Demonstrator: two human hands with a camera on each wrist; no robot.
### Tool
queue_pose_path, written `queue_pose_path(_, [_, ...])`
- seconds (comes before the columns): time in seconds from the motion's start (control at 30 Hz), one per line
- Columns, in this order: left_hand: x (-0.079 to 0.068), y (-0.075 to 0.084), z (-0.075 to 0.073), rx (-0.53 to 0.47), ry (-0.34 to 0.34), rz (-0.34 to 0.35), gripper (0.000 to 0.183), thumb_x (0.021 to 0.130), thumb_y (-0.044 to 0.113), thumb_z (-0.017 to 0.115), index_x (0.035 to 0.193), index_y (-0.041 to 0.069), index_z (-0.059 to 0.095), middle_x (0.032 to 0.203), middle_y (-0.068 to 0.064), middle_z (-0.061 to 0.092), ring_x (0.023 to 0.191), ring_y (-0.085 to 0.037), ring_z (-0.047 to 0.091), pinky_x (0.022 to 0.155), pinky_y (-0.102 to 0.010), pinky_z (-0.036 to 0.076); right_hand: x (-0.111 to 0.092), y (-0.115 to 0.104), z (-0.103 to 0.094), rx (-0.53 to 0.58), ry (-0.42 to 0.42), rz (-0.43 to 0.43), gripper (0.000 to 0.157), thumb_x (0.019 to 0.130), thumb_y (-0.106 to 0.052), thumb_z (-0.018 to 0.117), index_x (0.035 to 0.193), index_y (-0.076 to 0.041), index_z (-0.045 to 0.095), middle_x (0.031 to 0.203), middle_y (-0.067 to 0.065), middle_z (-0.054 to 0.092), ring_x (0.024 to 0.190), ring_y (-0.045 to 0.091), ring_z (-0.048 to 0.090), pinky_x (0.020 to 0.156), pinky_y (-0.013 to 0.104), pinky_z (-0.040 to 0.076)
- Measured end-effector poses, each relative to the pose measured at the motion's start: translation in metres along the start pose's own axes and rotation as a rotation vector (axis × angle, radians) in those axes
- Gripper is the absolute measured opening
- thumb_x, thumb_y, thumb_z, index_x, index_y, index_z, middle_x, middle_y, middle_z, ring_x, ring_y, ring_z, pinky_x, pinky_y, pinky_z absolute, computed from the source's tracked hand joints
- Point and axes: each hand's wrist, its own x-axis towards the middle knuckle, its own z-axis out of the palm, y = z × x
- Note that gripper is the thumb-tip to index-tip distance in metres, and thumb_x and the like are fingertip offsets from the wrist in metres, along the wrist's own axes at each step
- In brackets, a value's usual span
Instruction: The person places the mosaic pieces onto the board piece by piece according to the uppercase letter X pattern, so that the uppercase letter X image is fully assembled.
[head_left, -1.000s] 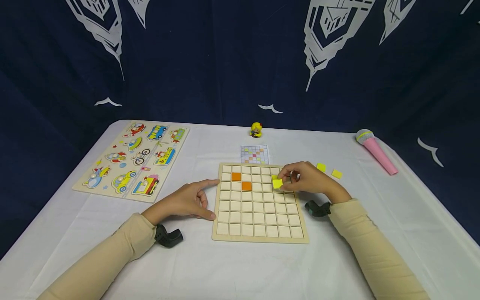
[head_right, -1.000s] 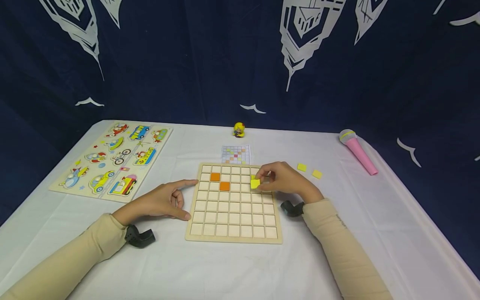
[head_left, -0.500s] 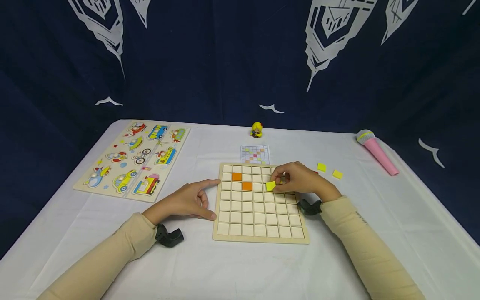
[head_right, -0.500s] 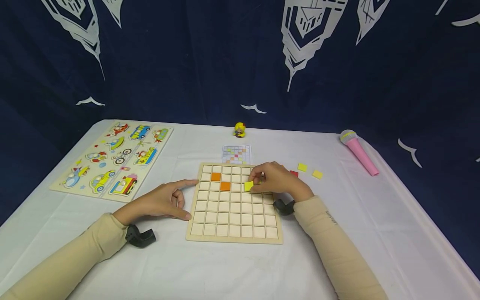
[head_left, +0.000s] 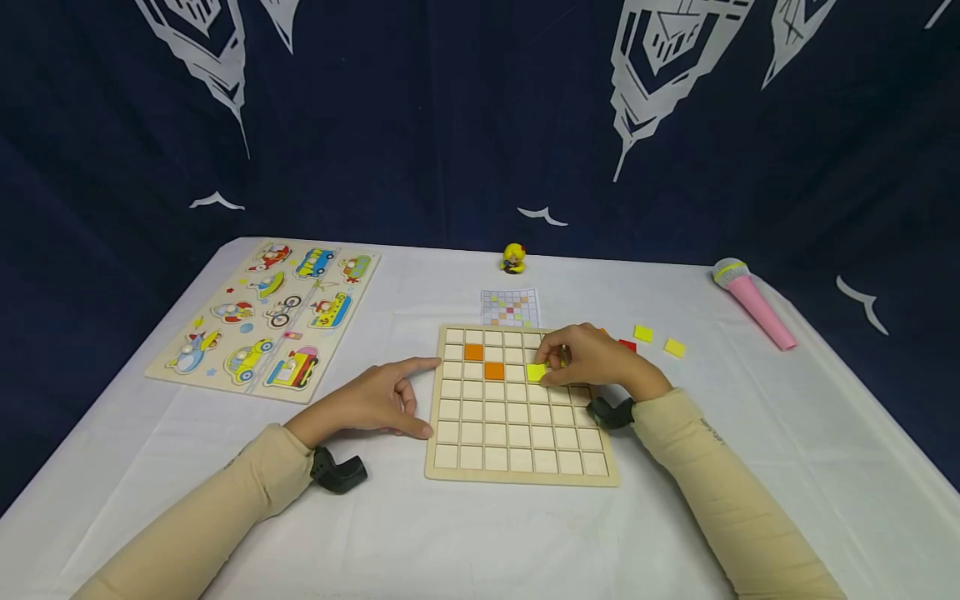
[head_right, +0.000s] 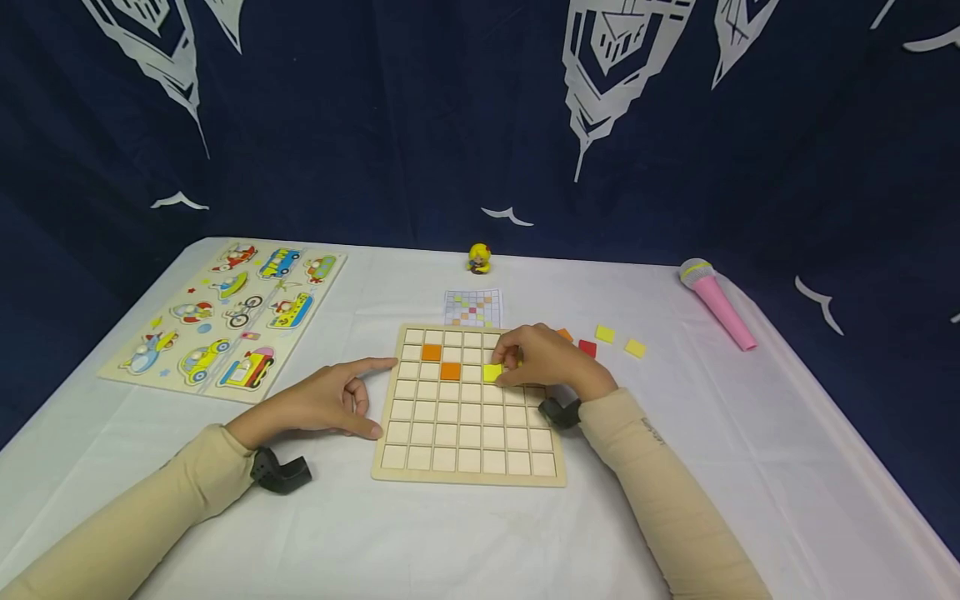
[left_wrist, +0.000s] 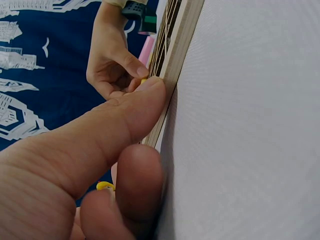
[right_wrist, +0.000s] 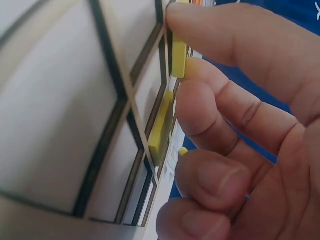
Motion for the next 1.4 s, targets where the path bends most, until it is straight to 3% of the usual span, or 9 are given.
queue_pose_path(0.3, [0.001,0.001,0.0,0.005,-0.001,0.004,0.105,0.078,0.016,0.098,0.165,0.002,0.04,0.076,-0.006,0.066,0.057,-0.014,0.056,0.054,-0.026,0.045,-0.006,0.0,-0.006,0.031,-0.002,0.017,0.015,0.09,-0.01,0.087,0.103,-0.006,0.079,0.078,-0.007,0.061,0.069,0.012,0.052,0.066,0.026,0.044])
queue_pose_path(0.6, [0.0,0.001,0.0,0.008,0.001,-0.003,0.105,0.078,0.016,0.098,0.165,0.002,0.04,0.078,-0.006,0.067,0.057,-0.014,0.057,0.054,-0.026,0.046,-0.028,0.008,-0.022,0.168,0.065,0.037,0.015,0.096,-0.006,0.08,0.11,0.0,0.077,0.083,-0.002,0.059,0.068,0.011,0.047,0.065,0.025,0.041])
queue_pose_path(0.87, [-0.001,0.002,0.0,0.002,0.001,-0.008,0.105,0.078,0.016,0.098,0.165,0.003,0.04,0.079,-0.007,0.066,0.057,-0.015,0.057,0.055,-0.026,0.046,-0.05,0.027,-0.03,0.286,0.118,0.03,0.018,0.099,0.004,0.07,0.115,0.007,0.075,0.097,0.005,0.072,0.076,0.013,0.061,0.07,0.025,0.051])
queue_pose_path(1.13, [0.0,0.001,0.0,0.001,0.0,-0.008,0.105,0.078,0.016,0.098,0.165,0.003,0.04,0.08,-0.007,0.066,0.057,-0.014,0.057,0.055,-0.025,0.045,-0.065,0.037,-0.042,0.361,0.213,0.104,0.023,0.104,-0.003,0.068,0.122,0.012,0.07,0.093,0.005,0.071,0.072,0.018,0.058,0.058,0.027,0.047])
queue_pose_path(1.4, [-0.001,0.001,0.0,-0.003,-0.001,-0.002,0.104,0.078,0.015,0.097,0.165,0.002,0.04,0.079,-0.007,0.066,0.057,-0.014,0.056,0.055,-0.025,0.045,-0.079,0.052,-0.052,0.361,0.315,0.228,0.023,0.106,-0.014,0.07,0.123,0.0,0.071,0.089,0.005,0.067,0.072,0.024,0.057,0.064,0.029,0.051])
